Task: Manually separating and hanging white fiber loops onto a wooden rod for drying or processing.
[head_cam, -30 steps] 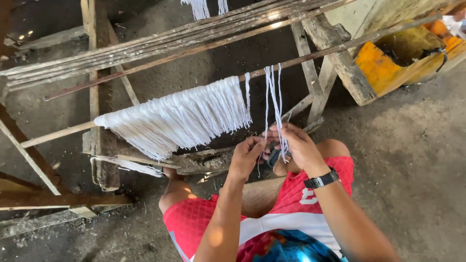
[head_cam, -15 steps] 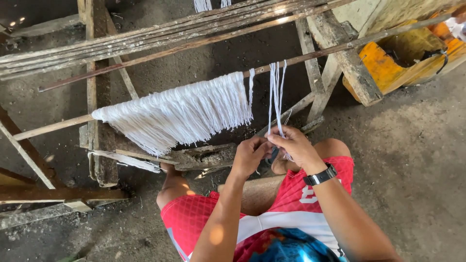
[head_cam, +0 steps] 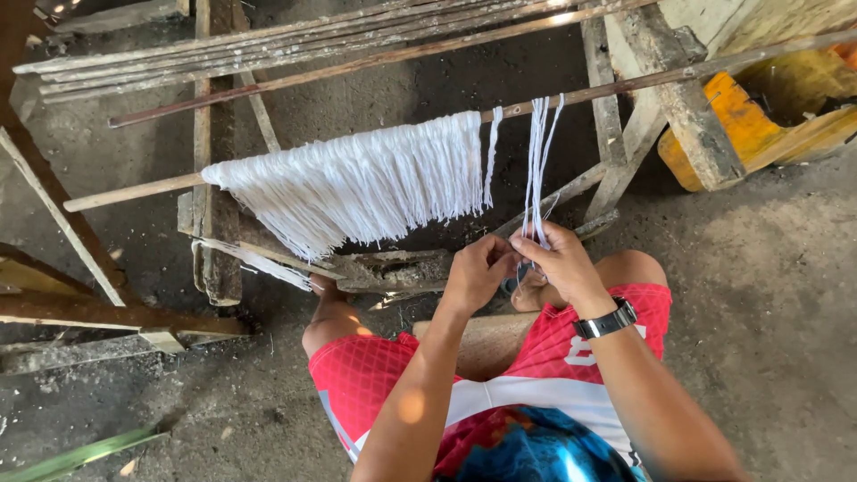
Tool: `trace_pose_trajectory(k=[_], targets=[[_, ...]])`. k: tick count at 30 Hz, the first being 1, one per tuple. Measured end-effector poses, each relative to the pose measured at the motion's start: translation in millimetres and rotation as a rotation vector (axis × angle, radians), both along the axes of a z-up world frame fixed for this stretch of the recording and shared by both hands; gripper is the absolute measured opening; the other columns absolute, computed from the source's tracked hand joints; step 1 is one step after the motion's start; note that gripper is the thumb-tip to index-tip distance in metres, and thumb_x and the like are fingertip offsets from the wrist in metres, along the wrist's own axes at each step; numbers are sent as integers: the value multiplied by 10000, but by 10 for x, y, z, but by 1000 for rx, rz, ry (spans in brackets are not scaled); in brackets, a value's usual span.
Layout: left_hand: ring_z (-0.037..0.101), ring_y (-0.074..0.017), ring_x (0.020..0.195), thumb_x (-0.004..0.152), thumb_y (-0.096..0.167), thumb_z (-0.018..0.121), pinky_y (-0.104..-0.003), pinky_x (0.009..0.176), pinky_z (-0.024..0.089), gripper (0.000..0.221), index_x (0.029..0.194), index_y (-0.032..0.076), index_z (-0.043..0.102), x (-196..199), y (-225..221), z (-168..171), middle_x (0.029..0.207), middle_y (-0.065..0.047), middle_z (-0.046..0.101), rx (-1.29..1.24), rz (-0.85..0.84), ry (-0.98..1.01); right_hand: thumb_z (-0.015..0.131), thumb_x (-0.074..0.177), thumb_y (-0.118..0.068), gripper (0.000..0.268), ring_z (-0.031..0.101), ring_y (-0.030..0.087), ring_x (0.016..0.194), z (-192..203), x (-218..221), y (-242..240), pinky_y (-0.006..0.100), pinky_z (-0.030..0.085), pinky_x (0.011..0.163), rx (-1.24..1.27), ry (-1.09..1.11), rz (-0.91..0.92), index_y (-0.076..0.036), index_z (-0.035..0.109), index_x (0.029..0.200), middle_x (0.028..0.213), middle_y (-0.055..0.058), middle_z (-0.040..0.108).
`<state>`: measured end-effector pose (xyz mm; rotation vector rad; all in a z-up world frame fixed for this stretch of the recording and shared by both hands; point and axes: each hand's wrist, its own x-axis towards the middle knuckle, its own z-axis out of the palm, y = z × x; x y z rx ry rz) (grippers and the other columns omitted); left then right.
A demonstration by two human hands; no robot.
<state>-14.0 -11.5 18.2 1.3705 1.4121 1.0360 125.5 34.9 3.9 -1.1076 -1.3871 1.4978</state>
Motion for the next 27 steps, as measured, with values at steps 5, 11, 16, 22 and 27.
trace_pose_trajectory(k=[5, 11, 16, 22, 27], targets=[[569, -231, 671, 872, 145, 506, -366, 482, 418, 158, 921, 1, 548, -17, 24, -135, 730, -161, 574, 2, -43, -30, 684, 703, -111, 130, 464, 75, 440, 96, -41, -39, 144, 316, 305, 41, -72, -21, -35, 644, 800, 546, 82, 544], [595, -242, 735, 895, 122, 467, -356, 517, 438, 146, 897, 0, 547, -47, -6, -110, 746, -162, 585, -13, -69, -141, 680, 715, -152, 137, 548, 100, 490, 203, -47, -96, 143, 361, 330, 42, -59, -43, -50, 636, 794, 576, 87, 585], [592, -245, 776, 903, 125, 474, -360, 560, 449, 158, 887, -15, 544, -81, -75, -172, 769, -178, 586, -29, -86, -241, 607, 783, -154, 182, 534, 118, 530, 189, -47, -90, 118, 344, 320, -55, 93, -39, 10, 627, 861, 677, 129, 594], [606, -229, 744, 872, 84, 521, -345, 656, 486, 133, 855, -43, 558, -51, -145, -164, 737, -180, 583, -72, -77, -342, 613, 773, -139, 198, 527, 115, 529, 97, -31, -50, 111, 332, 315, -92, 160, -50, 27, 609, 882, 679, 130, 583], [605, -244, 752, 866, 70, 526, -369, 658, 491, 133, 855, -58, 560, 14, -189, -210, 734, -192, 572, -99, -83, -352, 605, 771, -92, 179, 514, 119, 514, 72, 2, 19, 119, 320, 319, -65, 207, -21, 49, 605, 882, 660, 142, 571]])
